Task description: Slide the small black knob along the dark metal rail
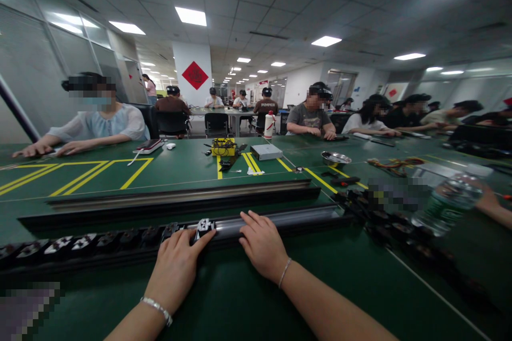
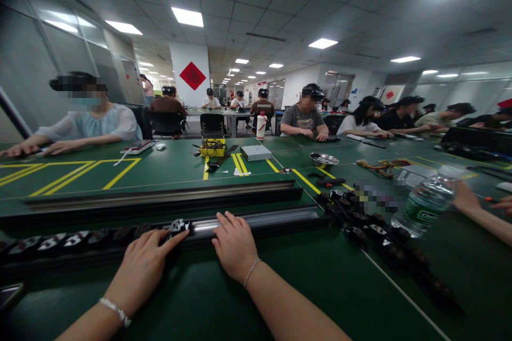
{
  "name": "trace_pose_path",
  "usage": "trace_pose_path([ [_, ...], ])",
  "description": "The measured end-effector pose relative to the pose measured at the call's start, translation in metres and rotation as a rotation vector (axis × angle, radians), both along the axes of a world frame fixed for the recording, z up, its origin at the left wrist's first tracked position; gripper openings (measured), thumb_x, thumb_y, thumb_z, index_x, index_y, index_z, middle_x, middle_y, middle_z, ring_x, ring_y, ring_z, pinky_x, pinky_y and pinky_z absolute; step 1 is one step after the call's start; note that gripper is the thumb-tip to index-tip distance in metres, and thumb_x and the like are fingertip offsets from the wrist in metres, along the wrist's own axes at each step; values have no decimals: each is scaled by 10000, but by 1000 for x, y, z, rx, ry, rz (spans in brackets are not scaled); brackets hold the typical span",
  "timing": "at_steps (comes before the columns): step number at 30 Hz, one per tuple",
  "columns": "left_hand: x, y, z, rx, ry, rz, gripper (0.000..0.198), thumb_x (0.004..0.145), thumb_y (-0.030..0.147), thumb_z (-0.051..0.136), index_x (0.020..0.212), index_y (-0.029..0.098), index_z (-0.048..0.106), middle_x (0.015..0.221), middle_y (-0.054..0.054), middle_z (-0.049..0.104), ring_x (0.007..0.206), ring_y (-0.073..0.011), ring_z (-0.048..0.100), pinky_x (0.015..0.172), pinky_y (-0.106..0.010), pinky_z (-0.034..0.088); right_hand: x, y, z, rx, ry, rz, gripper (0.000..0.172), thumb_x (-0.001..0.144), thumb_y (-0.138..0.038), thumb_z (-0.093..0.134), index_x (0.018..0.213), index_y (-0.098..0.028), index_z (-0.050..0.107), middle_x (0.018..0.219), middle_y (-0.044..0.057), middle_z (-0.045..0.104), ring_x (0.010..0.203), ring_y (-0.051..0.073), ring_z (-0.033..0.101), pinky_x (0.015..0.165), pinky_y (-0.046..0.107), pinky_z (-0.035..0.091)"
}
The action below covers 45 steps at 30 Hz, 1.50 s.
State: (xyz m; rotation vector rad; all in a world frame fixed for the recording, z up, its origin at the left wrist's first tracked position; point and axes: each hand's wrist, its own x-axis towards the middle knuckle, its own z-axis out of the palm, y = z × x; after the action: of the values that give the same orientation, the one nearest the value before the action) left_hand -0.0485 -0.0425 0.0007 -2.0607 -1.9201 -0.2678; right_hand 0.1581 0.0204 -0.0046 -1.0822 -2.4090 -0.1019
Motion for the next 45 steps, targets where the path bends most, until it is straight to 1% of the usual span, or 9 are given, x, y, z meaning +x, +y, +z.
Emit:
trace_pose_path([
  [6,1,0,0,9,16,-8,633,759,20,307,1224,439,407,1103,-47,564,1047,-217,467,842,-374,351,0,0,0,5,0,-2,139,841,-285,465,915,-225,565,1313,16,452,1223,198,346,966,363,257],
  [15,1,1,0,4,2,-9,630,761,22,312,1223,440,406,1098,-46,564,1048,-209,463,844,-370,345,0,0,-2,0,8,-1,135,850,-286,448,916,-228,551,1317,6,447,1224,194,344,969,363,249],
  [34,0,1,-2,-14,-7,-4,633,762,15,304,1230,431,402,1122,-50,552,1071,-204,448,868,-371,329,0,-2,1,-9,-19,-13,156,850,-288,448,934,-226,564,1318,19,445,1229,194,340,971,363,254],
  [45,2,1,-1,-5,27,-7,646,755,9,297,1234,430,396,1118,-45,551,1066,-208,455,862,-377,336,0,-1,-1,-10,-2,-4,149,849,-290,455,926,-223,563,1316,16,448,1223,200,347,969,368,251],
])
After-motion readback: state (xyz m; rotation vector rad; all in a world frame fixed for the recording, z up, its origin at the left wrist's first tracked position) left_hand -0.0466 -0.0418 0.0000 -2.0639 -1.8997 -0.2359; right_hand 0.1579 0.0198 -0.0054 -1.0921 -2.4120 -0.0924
